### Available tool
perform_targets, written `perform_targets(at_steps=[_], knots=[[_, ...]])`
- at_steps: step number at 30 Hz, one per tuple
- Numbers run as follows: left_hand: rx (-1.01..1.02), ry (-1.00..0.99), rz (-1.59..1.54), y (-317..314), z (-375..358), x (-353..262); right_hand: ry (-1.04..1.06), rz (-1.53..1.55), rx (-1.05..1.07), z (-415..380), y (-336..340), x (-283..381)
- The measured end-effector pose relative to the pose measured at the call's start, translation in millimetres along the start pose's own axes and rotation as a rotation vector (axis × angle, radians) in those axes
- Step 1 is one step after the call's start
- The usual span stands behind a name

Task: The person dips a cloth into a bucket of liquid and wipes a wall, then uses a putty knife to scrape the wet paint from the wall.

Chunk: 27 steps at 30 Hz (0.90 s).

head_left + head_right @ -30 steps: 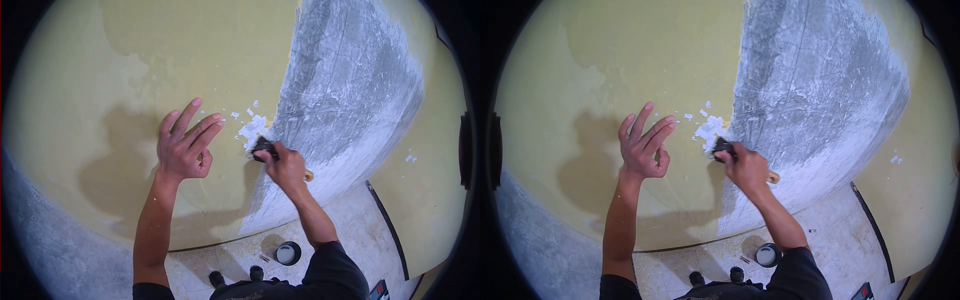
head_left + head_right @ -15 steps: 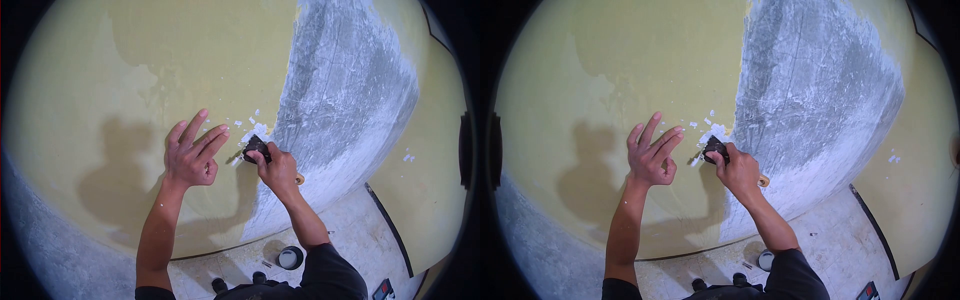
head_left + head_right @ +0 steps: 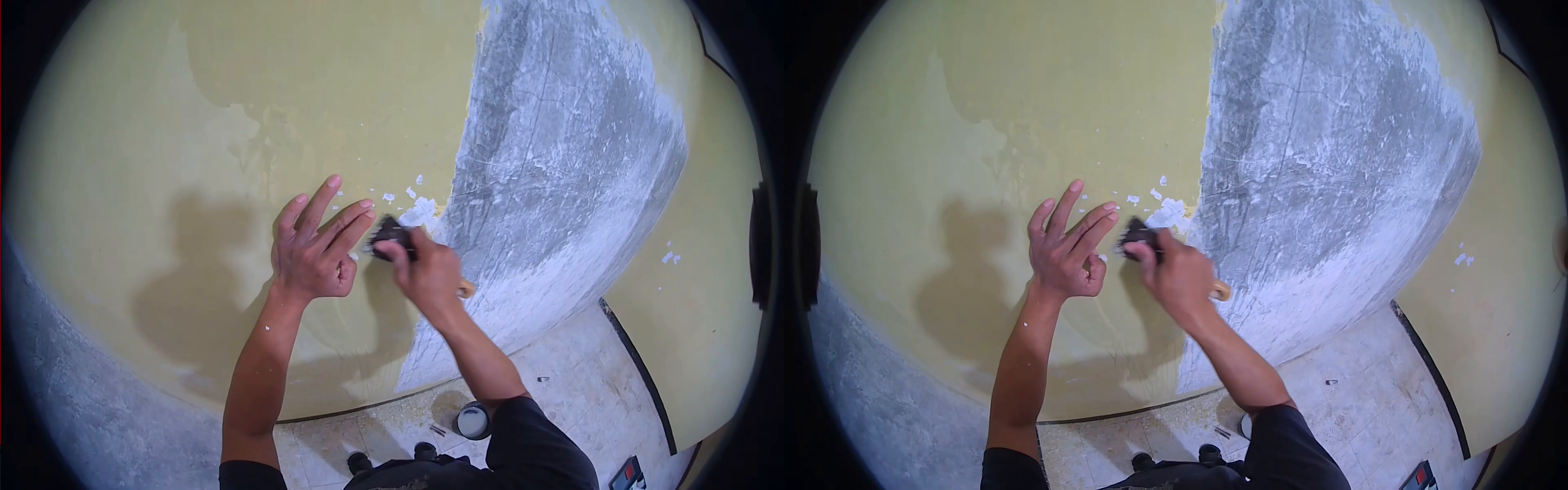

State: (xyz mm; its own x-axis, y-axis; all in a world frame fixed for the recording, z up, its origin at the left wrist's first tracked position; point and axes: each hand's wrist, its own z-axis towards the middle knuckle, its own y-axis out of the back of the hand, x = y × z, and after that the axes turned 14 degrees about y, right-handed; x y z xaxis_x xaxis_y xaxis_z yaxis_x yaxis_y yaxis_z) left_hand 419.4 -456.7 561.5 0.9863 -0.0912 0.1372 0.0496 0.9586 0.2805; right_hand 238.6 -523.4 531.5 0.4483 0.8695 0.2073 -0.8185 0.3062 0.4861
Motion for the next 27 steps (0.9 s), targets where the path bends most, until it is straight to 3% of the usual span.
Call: perform_targets(at_steps=[4,10,13,27], knots=[[0.013,-0.013,0.023,2,-2,4,-0.007,0.094,-0.029,1,8,-3],[0.007,-0.003,0.021,-1,-2,0,-0.119,-0.059,-0.040,-26,39,-69],[0.000,0.000,0.029,-2,-3,0,-0.004,-0.125,-0.131,-16,23,-64],[0.015,0.015,0.002,2,-3,1,-0.092,-0.019,-0.094,-10,18,-52]])
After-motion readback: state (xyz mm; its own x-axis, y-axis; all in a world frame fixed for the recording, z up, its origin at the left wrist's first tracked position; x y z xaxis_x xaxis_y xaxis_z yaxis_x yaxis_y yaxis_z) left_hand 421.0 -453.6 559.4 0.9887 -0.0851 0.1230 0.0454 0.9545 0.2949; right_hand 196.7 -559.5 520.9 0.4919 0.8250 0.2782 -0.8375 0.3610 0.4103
